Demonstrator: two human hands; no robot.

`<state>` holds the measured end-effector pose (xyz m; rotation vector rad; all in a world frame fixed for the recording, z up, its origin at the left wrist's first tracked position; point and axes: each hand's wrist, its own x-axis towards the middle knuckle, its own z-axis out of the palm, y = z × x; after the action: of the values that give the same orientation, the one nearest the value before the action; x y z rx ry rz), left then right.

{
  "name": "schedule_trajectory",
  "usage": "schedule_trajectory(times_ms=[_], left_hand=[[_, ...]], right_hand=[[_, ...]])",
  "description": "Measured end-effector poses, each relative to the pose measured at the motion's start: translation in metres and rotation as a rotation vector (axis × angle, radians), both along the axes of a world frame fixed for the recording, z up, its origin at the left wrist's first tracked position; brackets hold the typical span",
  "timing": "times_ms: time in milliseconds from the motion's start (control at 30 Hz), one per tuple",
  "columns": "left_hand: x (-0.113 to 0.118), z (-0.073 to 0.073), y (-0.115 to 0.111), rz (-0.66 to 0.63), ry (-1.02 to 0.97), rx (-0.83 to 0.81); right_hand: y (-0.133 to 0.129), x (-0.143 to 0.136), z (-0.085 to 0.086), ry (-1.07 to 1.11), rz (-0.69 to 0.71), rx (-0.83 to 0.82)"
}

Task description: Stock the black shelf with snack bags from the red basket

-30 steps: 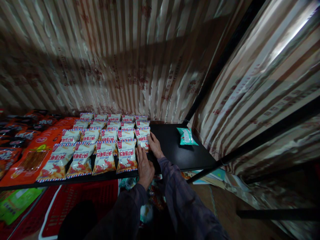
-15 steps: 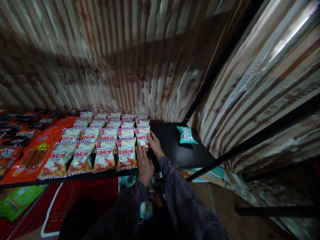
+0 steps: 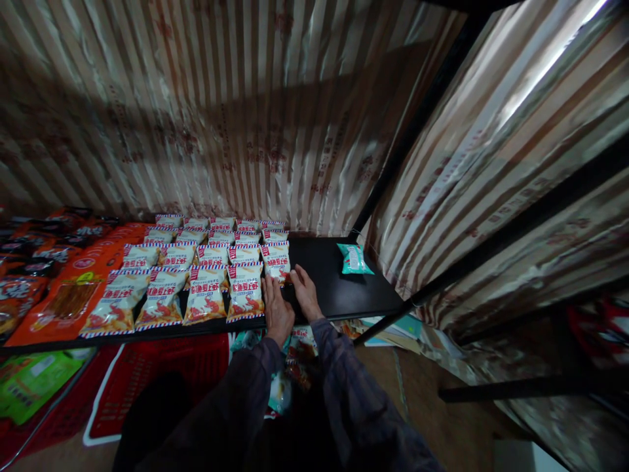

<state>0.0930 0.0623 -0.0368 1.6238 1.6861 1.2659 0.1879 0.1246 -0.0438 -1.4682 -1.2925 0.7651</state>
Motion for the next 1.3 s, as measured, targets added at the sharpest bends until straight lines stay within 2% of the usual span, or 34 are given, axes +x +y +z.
schedule_trajectory(times_ms=[233, 467, 600, 733, 867, 967, 1033, 1100, 1133, 1200, 1267, 1300], left_hand=[[0.000, -0.005, 0.004, 0.009, 0.037, -0.009], [0.001, -0.013, 0.006, 0.007, 0.024, 0.050], [-0.001, -0.015, 0.006, -0.002, -0.007, 0.109], [-0.007, -0.010, -0.004, -0.067, -0.008, 0.190], [-0.024, -0.015, -0.037, -0.255, 0.051, 0.265], [-0.050, -0.034, -0.078, -0.338, 0.081, 0.228], [-0.069, -0.048, -0.107, -0.347, 0.074, 0.127], [-0.087, -0.055, -0.133, -0.345, 0.056, -0.024], [-0.094, -0.053, -0.144, -0.370, 0.035, -0.102], [-0.104, -0.038, -0.163, -0.388, -0.029, -0.195], [-0.109, -0.010, -0.179, -0.404, -0.140, -0.197], [-0.112, 0.006, -0.185, -0.423, -0.212, -0.187]], right_hand=[[-0.015, -0.003, 0.005, -0.066, -0.004, -0.053], [-0.020, -0.003, 0.007, -0.163, 0.024, -0.038], [-0.019, -0.002, 0.006, -0.117, 0.012, -0.008], [-0.026, -0.005, 0.012, -0.053, -0.003, 0.047], [-0.063, -0.015, 0.021, -0.032, -0.042, 0.173], [-0.113, -0.028, 0.023, -0.073, -0.034, 0.257], [-0.150, -0.037, 0.015, -0.099, 0.021, 0.256], [-0.181, -0.046, -0.002, -0.119, 0.081, 0.193], [-0.194, -0.050, -0.012, -0.122, 0.095, 0.135], [-0.212, -0.057, -0.031, -0.118, 0.111, -0.051], [-0.223, -0.064, -0.039, -0.093, 0.137, -0.216], [-0.228, -0.068, -0.036, -0.087, 0.136, -0.218]])
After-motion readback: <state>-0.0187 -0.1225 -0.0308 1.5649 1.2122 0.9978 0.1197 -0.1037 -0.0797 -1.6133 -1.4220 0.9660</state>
